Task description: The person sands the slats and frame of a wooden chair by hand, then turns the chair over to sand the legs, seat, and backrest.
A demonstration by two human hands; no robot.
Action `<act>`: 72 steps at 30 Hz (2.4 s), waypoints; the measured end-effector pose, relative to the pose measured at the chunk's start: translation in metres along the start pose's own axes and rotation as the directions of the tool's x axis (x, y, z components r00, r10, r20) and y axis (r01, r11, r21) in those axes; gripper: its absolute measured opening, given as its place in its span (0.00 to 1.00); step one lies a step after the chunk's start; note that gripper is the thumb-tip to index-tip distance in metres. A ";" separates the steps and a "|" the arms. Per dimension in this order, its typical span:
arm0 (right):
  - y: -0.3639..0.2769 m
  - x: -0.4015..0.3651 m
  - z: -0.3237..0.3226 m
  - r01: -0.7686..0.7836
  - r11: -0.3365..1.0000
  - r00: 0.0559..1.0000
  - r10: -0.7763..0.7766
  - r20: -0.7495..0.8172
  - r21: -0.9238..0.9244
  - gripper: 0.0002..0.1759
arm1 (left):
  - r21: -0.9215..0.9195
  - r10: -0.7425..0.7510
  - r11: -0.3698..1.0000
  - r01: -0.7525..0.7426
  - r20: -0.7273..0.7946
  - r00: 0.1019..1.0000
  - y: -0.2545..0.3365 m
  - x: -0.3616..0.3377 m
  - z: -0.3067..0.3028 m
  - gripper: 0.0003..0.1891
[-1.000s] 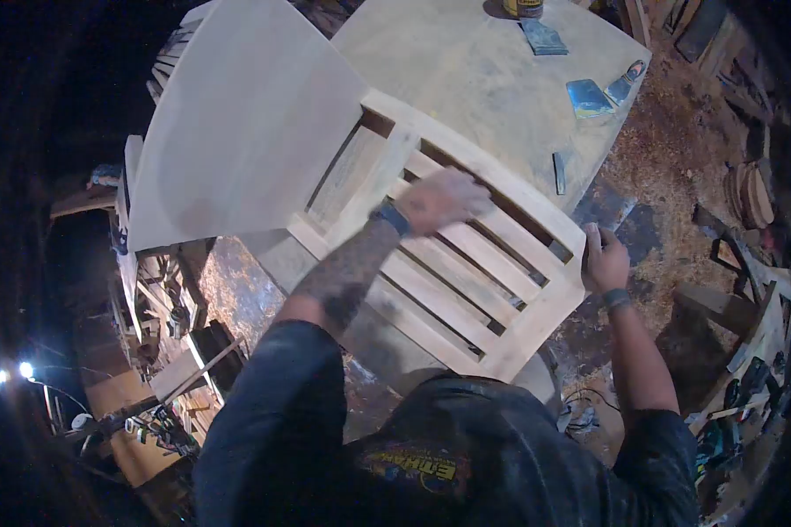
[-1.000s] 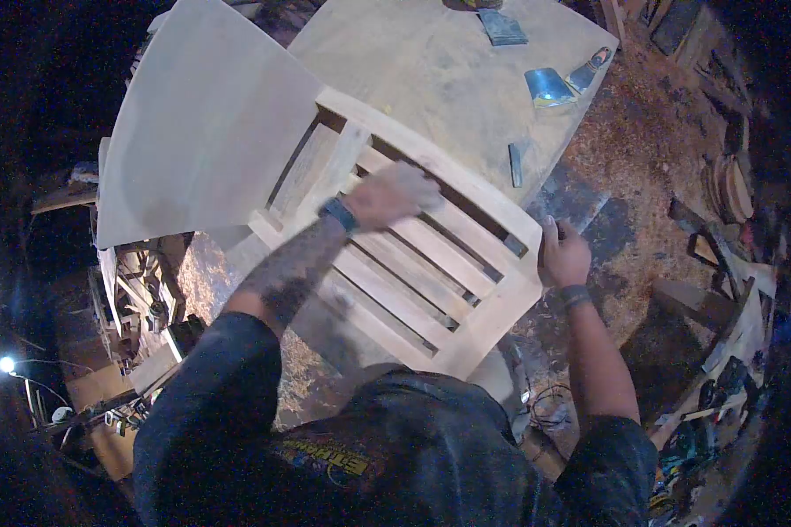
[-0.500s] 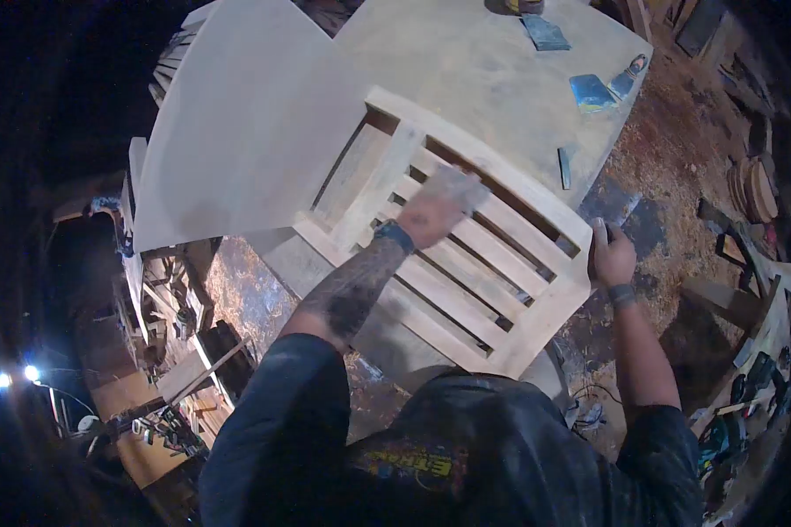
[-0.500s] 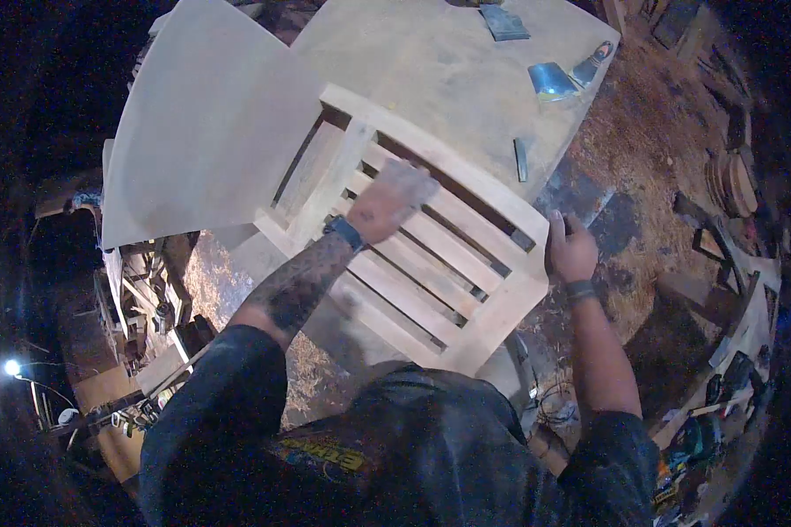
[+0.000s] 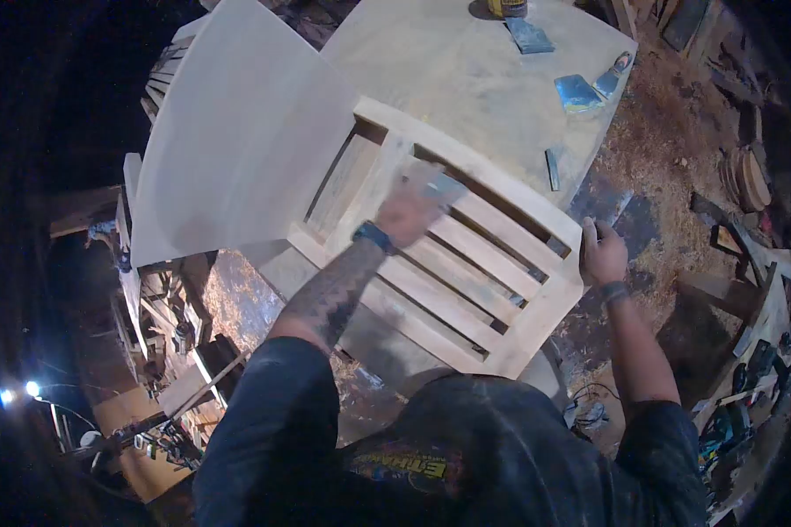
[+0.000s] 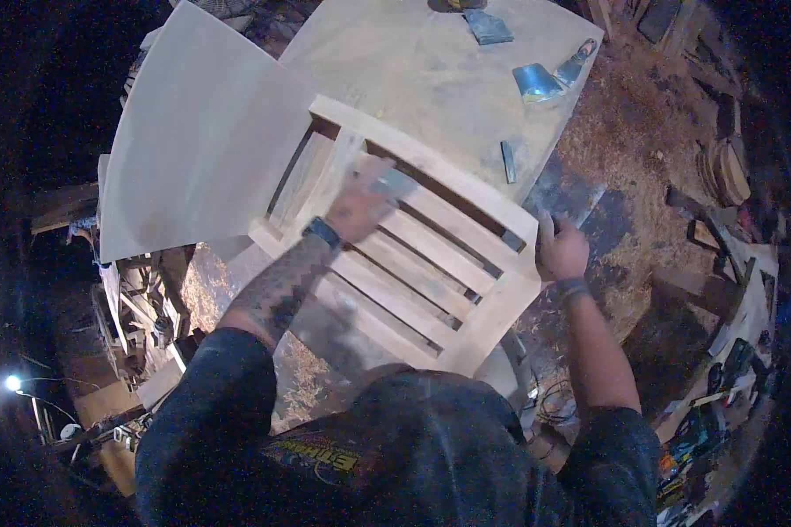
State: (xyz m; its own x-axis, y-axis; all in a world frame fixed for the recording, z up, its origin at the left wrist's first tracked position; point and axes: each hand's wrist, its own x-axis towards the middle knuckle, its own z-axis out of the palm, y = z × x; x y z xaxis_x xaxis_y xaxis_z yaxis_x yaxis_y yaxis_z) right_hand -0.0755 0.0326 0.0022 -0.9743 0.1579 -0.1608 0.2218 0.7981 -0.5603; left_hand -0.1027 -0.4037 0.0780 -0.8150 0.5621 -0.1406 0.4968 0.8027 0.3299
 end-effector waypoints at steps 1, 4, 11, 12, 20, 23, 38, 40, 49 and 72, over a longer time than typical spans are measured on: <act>-0.002 0.000 0.004 0.011 1.000 1.000 -0.011 0.010 0.008 0.30 | -0.015 0.011 1.000 -0.011 0.011 1.000 0.009 0.000 -0.001 0.24; -0.005 -0.002 -0.005 0.015 1.000 1.000 -0.014 -0.009 0.026 0.30 | -0.154 -0.037 0.987 0.037 0.006 0.999 0.000 0.000 0.003 0.24; 0.000 0.004 0.002 0.017 0.999 1.000 -0.017 0.005 -0.030 0.31 | -0.188 -0.038 0.982 0.032 -0.029 0.999 -0.020 -0.001 0.017 0.26; 0.002 0.003 0.001 0.010 1.000 1.000 -0.009 0.013 -0.026 0.31 | -0.233 -0.033 0.972 0.026 -0.025 0.999 -0.025 0.001 0.020 0.26; -0.008 -0.001 -0.006 0.013 0.999 1.000 -0.013 0.012 -0.033 0.30 | -0.009 -0.054 0.999 0.054 -0.119 0.991 0.060 0.000 0.066 0.24; -0.012 0.002 -0.009 0.020 1.000 1.000 -0.020 0.009 0.002 0.30 | -0.299 0.203 0.942 -0.155 0.137 0.969 0.150 -0.006 0.077 0.22; -0.055 -0.151 0.044 -0.553 0.461 0.572 -0.395 0.719 0.694 0.38 | -0.749 -0.221 -0.651 0.122 0.341 0.914 0.175 -0.129 0.047 0.21; -0.079 -0.188 0.023 -0.903 0.198 0.318 -0.286 0.904 0.381 0.51 | -0.763 -0.034 -0.611 0.211 0.291 0.956 0.167 -0.147 0.075 0.20; -0.063 -0.246 0.032 -0.248 0.682 0.357 -0.595 0.720 0.687 0.44 | -0.627 0.156 0.777 -0.056 0.106 0.982 0.160 -0.149 0.076 0.15; -0.005 -0.188 -0.004 0.011 0.981 0.988 -0.040 0.147 0.192 0.29 | 0.116 -0.434 0.874 0.472 -0.251 0.865 0.026 -0.154 0.059 0.32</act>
State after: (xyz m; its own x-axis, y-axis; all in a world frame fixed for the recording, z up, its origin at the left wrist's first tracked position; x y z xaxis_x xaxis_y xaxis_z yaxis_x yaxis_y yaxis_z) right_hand 0.1062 0.0013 0.0384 -0.9659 0.0382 -0.2562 0.2144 0.6734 -0.7075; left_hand 0.0535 -0.4579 0.0533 -0.9957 0.0875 -0.0303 0.0836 0.9900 0.1138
